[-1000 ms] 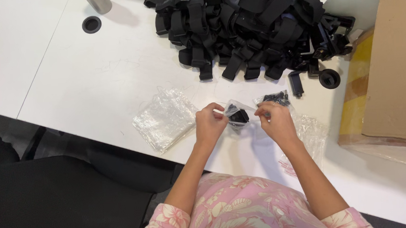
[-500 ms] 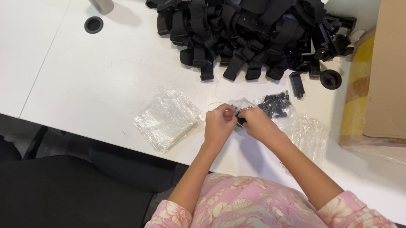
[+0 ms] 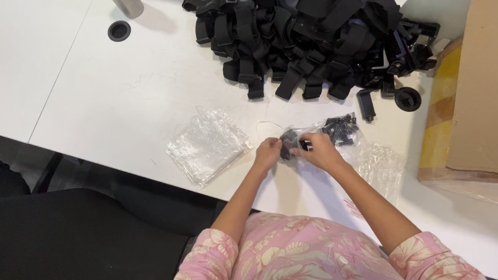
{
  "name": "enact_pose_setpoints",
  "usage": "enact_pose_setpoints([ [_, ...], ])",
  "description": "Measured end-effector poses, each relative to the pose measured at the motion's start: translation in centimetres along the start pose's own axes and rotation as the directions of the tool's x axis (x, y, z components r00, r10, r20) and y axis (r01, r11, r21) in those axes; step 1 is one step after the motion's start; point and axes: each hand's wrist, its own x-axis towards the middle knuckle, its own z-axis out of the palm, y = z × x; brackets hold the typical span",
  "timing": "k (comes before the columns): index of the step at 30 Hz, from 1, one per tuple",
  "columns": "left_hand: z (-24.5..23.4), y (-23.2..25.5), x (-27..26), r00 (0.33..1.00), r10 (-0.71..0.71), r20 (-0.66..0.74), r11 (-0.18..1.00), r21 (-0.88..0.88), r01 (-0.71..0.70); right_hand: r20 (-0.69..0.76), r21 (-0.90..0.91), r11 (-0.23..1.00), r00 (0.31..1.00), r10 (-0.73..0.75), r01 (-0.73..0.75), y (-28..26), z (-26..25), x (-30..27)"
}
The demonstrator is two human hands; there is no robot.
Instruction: The person takes black plastic components from a large cardboard box and places them into smaller plastic bags by hand.
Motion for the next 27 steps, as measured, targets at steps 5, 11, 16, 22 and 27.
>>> enact_pose_setpoints([
  [5, 0.6, -0.7, 0.1, 0.994, -0.089, -0.059, 0.985, -0.154, 0.079, 0.001, -0.024, 0.981, 0.981, 0.193, -0.193, 1.1, 0.6, 0.3],
  [11, -0.8, 0.1, -1.7, 0.993, -0.107, -0.057, 0.984, -0.146, 0.098, -0.089, 0.185, 0.974, 0.985, 0.147, -0.129, 2.8, 0.1, -0.3],
  [16, -1.2, 0.5, -1.3, 0.965, 0.123, -0.231, 0.987, 0.126, -0.096, -0.105, 0.255, 0.935, 0.955, 0.279, -0.245, 3.3, -1.8, -1.5],
  [22, -1.5, 0.8, -1.3, 0.93, 0.263, -0.256, 0.926, 0.338, -0.169, -0.047, 0.525, 0.798, 0.927, 0.373, -0.295, 4.2, -5.3, -3.8],
  [27, -2.7, 1.8, -2.1, 0.922, 0.302, -0.243, 0.893, 0.411, -0.184, -0.022, 0.746, 0.633, 0.942, 0.334, -0.207, 4.4, -9.7, -5.6],
])
